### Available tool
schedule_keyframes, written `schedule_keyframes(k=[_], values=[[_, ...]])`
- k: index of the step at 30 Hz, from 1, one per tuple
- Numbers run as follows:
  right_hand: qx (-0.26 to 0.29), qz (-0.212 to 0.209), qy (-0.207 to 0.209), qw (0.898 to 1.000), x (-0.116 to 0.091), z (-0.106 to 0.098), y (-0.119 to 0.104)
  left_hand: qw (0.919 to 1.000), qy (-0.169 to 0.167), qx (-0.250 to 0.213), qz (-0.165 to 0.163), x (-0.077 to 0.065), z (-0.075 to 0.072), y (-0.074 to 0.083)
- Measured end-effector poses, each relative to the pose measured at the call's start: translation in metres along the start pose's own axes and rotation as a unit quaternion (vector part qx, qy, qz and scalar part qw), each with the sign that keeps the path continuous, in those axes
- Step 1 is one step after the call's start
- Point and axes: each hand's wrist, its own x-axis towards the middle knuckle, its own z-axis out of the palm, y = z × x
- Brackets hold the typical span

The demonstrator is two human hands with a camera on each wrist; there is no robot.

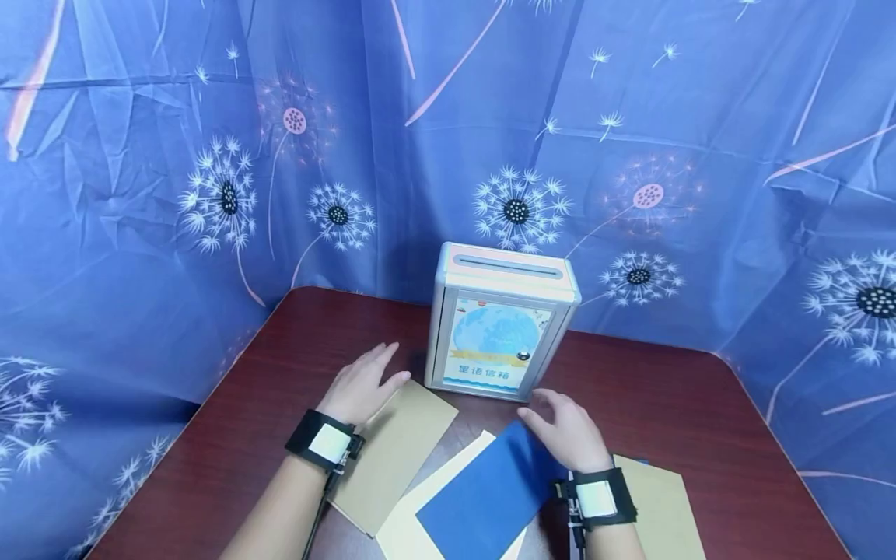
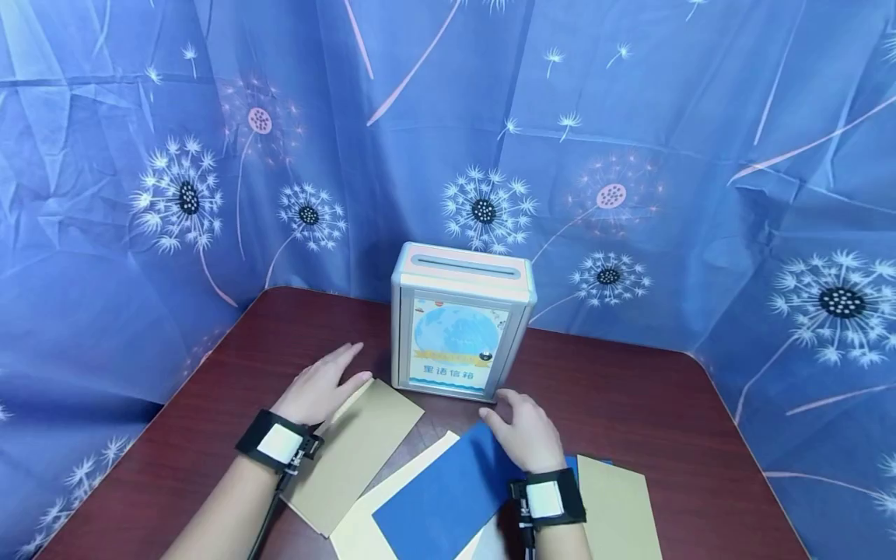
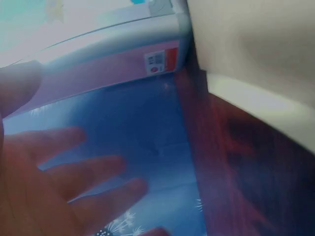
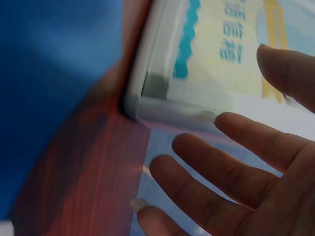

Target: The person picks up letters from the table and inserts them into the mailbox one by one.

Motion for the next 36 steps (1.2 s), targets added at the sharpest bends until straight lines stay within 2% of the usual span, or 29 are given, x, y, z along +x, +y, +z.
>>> schedule_keyframes(k=[5,9,14,20,26,31,36], values=[[-0.005,-0.042,-0.024,0.999,0.000,0.023,-0.025,0.9993,-0.033,0.004,-0.014,0.001,0.008,0.003],[-0.003,-0.092,-0.048,0.995,0.006,0.046,-0.044,0.9982,-0.057,0.004,-0.017,0.001,0.016,0.007],[-0.001,-0.121,-0.063,0.991,0.016,0.066,-0.058,0.9961,-0.079,0.036,-0.013,-0.001,0.025,0.011],[-0.001,-0.109,-0.074,0.991,0.020,0.074,-0.068,0.9962,-0.072,0.049,-0.013,-0.004,0.031,0.012],[-0.043,-0.079,-0.075,0.993,0.018,0.079,-0.079,0.9942,-0.075,0.076,0.001,-0.001,0.036,0.014],[-0.033,-0.055,-0.097,0.993,0.019,0.081,-0.082,0.9933,-0.070,0.089,-0.024,-0.004,0.039,0.013],[-0.003,-0.014,-0.125,0.992,0.021,0.082,-0.076,0.9922,-0.082,0.074,-0.057,-0.007,0.039,0.011]])
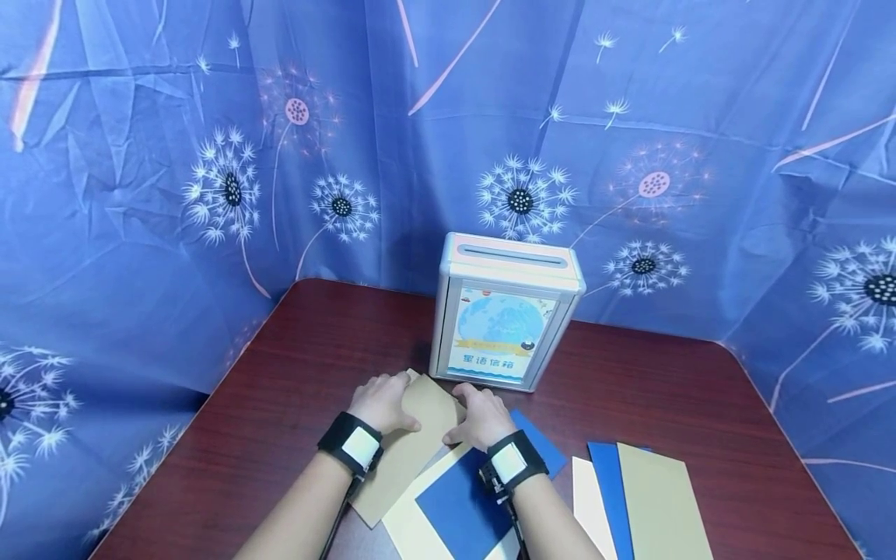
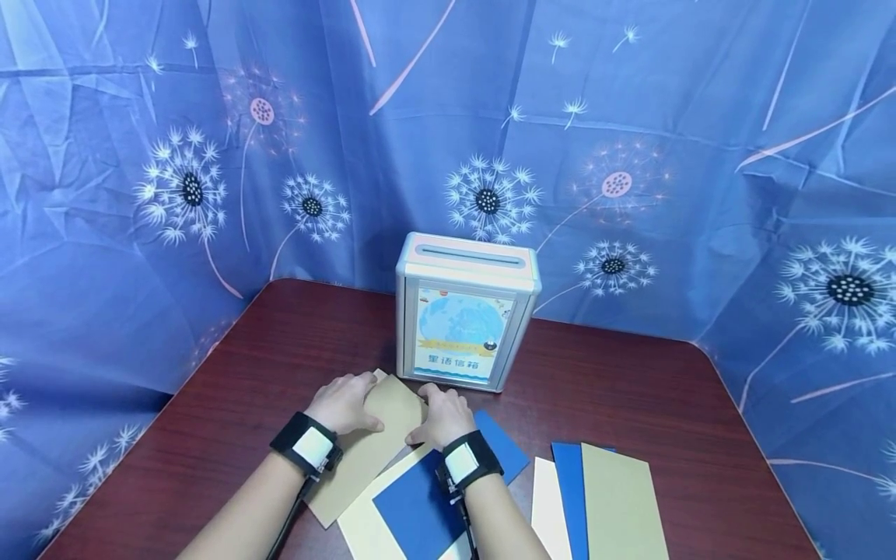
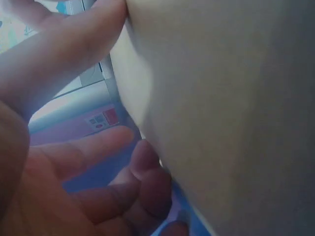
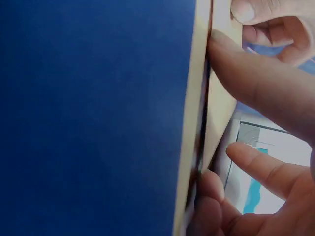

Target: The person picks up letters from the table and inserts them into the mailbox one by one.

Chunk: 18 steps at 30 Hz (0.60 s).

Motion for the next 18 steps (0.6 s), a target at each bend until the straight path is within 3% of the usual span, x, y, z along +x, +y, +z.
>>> schedule_keyframes(k=[6,10,14,18], values=[[0.063,0.017,-0.031,0.997,-0.001,-0.001,0.007,0.9981,-0.027,-0.052,-0.015,-0.001,-0.006,-0.002],[0.112,0.000,-0.042,0.993,-0.005,-0.007,0.009,0.9914,-0.024,-0.128,-0.005,-0.002,-0.019,-0.003],[0.155,-0.040,-0.018,0.987,-0.011,-0.022,0.011,0.9778,-0.018,-0.205,0.036,-0.005,-0.036,-0.003],[0.195,-0.071,-0.011,0.978,-0.016,-0.037,0.015,0.9656,-0.024,-0.245,0.083,-0.010,-0.051,-0.003]])
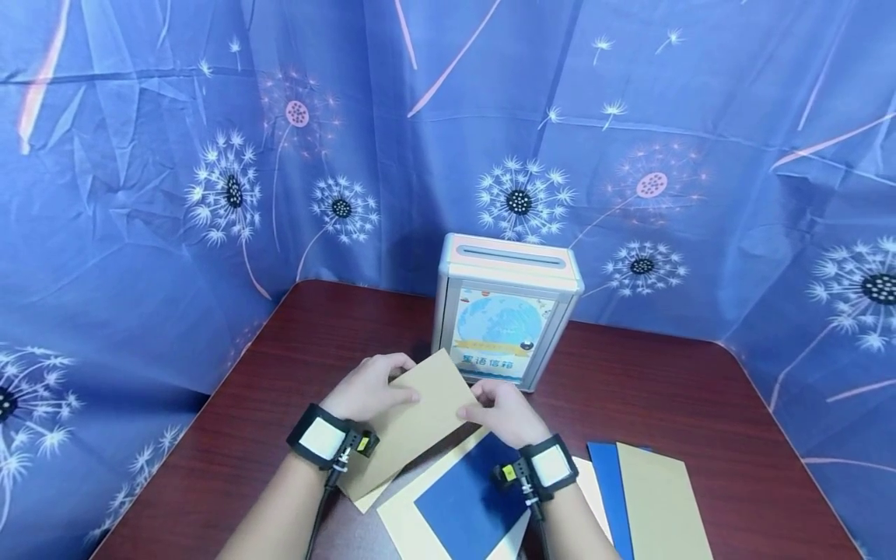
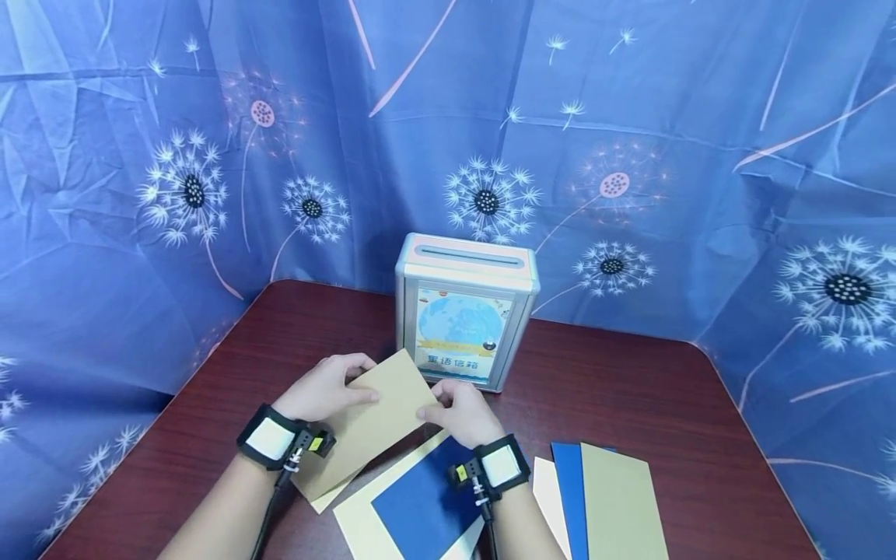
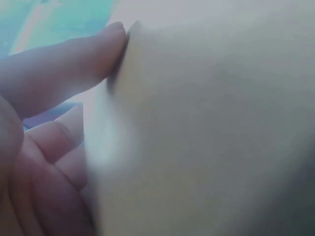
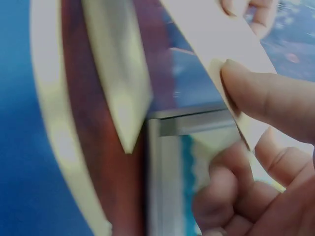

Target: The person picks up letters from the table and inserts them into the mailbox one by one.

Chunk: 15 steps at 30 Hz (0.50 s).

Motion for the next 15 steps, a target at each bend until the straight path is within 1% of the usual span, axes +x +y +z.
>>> schedule_keyframes(k=[4,6,8,10,13,15], values=[[0.062,-0.010,-0.003,0.998,-0.010,-0.017,0.001,0.9987,-0.019,-0.024,0.040,-0.004,-0.007,0.005],[0.091,-0.018,-0.001,0.996,-0.016,-0.027,0.000,0.9976,-0.030,-0.036,0.051,-0.005,-0.010,0.008],[0.104,-0.026,0.007,0.994,-0.022,-0.037,0.000,0.9961,-0.042,-0.055,0.055,-0.006,-0.011,0.011],[0.126,-0.018,0.015,0.992,-0.030,-0.047,-0.001,0.9943,-0.052,-0.072,0.058,-0.007,-0.010,0.014],[0.150,-0.004,0.035,0.988,-0.042,-0.061,-0.003,0.9919,-0.058,-0.092,0.066,-0.009,-0.009,0.019],[0.163,-0.001,0.045,0.986,-0.050,-0.070,-0.004,0.9910,-0.058,-0.094,0.075,-0.010,-0.007,0.023]])
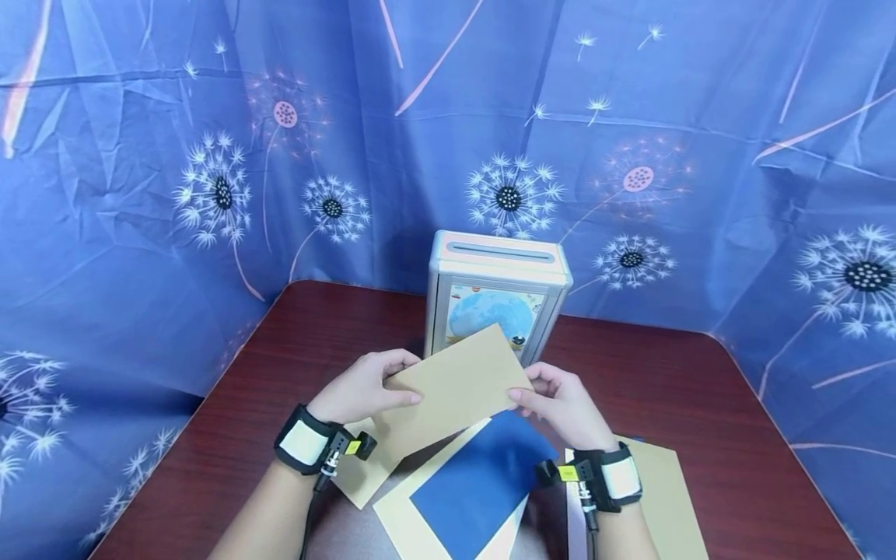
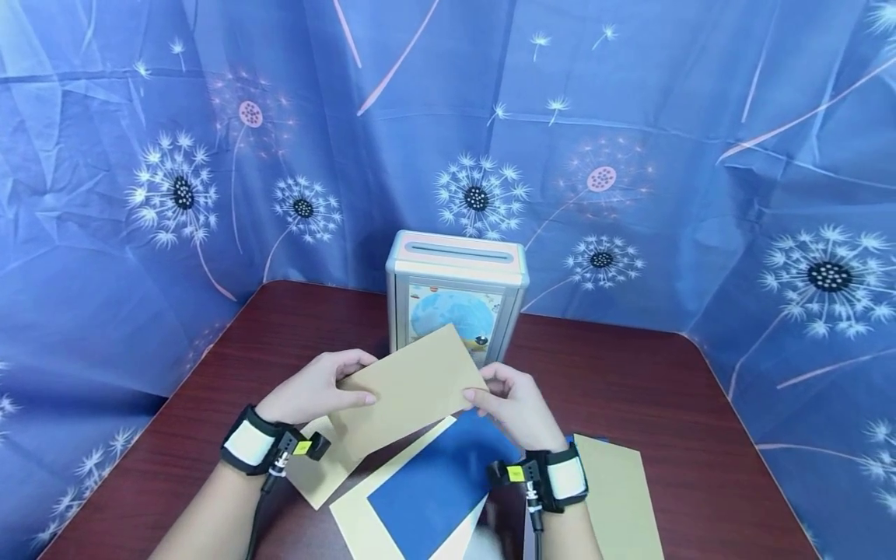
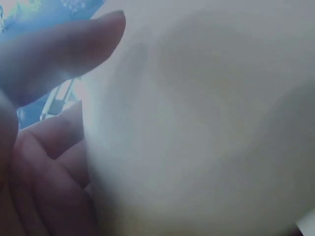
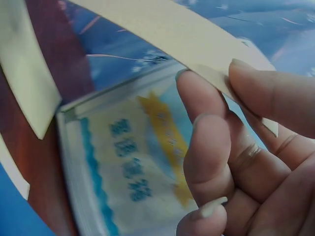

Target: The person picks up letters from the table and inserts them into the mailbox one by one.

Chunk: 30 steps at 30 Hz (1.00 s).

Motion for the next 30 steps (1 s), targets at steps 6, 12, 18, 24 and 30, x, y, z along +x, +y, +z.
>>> schedule_keyframes(k=[6,12,18,24,30], values=[[-0.011,-0.064,0.008,0.998,-0.016,-0.020,-0.008,0.9997,0.001,-0.009,0.022,-0.004,0.008,0.017],[0.058,-0.122,-0.028,0.990,-0.026,-0.028,-0.010,0.9976,0.016,-0.045,0.051,-0.007,0.014,0.033],[0.126,-0.154,-0.093,0.976,-0.027,-0.023,-0.008,0.9882,0.043,-0.121,0.083,-0.004,0.023,0.042],[0.147,-0.175,-0.069,0.971,-0.028,-0.011,-0.014,0.9849,0.047,-0.141,0.090,0.000,0.035,0.045],[0.160,-0.153,-0.014,0.975,-0.030,-0.010,-0.018,0.9832,0.043,-0.152,0.092,0.003,0.039,0.044]])
